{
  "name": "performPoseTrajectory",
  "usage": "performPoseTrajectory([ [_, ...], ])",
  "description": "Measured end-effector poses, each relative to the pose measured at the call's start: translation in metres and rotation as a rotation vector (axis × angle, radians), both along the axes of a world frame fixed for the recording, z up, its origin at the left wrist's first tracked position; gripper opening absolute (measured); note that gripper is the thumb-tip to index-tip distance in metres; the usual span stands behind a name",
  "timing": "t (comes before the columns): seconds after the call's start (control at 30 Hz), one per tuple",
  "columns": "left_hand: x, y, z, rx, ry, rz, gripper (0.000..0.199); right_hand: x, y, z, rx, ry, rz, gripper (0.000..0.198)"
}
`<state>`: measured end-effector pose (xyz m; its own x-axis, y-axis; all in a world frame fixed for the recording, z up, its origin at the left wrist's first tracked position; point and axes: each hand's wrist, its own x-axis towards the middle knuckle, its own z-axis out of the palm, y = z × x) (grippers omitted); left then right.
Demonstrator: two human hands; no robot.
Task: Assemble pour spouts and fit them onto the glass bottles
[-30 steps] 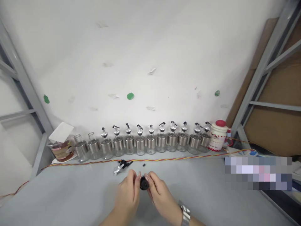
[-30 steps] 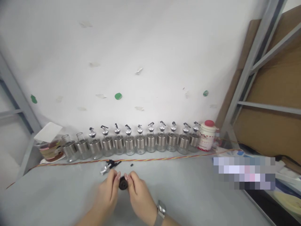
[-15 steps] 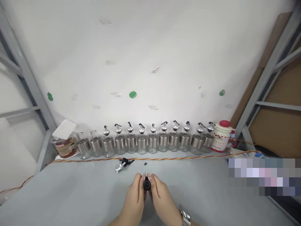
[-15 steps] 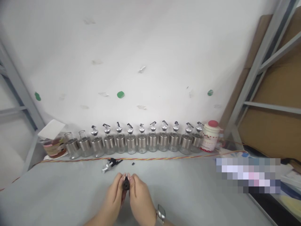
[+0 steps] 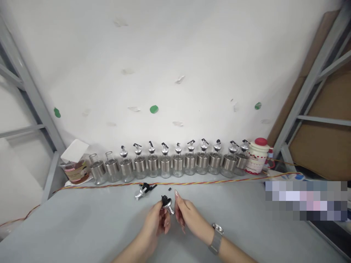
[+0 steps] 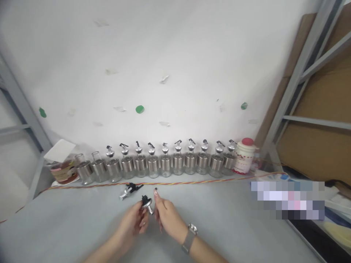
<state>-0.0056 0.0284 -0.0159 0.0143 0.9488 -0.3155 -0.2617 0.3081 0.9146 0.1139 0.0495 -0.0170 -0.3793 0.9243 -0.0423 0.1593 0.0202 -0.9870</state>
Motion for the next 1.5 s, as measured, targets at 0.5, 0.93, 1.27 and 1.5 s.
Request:
performPoseTrajectory([
  [0.5,-0.003,0.010,-0.006,-0.110,0.112,-0.119,0.058,0.005,-0.005,0.006,0.396,-0.304,0.021,0.036],
  [0.93,-0.036,0.008,0.021,-0.056,-0.227,-0.185,0.022,0.020,0.056,0.008,0.723,-0.442,0.018,0.019],
  [1.27,-0.034,0.016,0.017,-0.043,-0.364,-0.023,0.007,-0.002,0.078,-0.016,0.762,-0.545,0.029,0.011],
  [1.5,-0.028,0.012,0.016,-0.085,-0.339,-0.022,0.022,0.009,0.062,-0.012,0.717,-0.496,0.033,0.013],
])
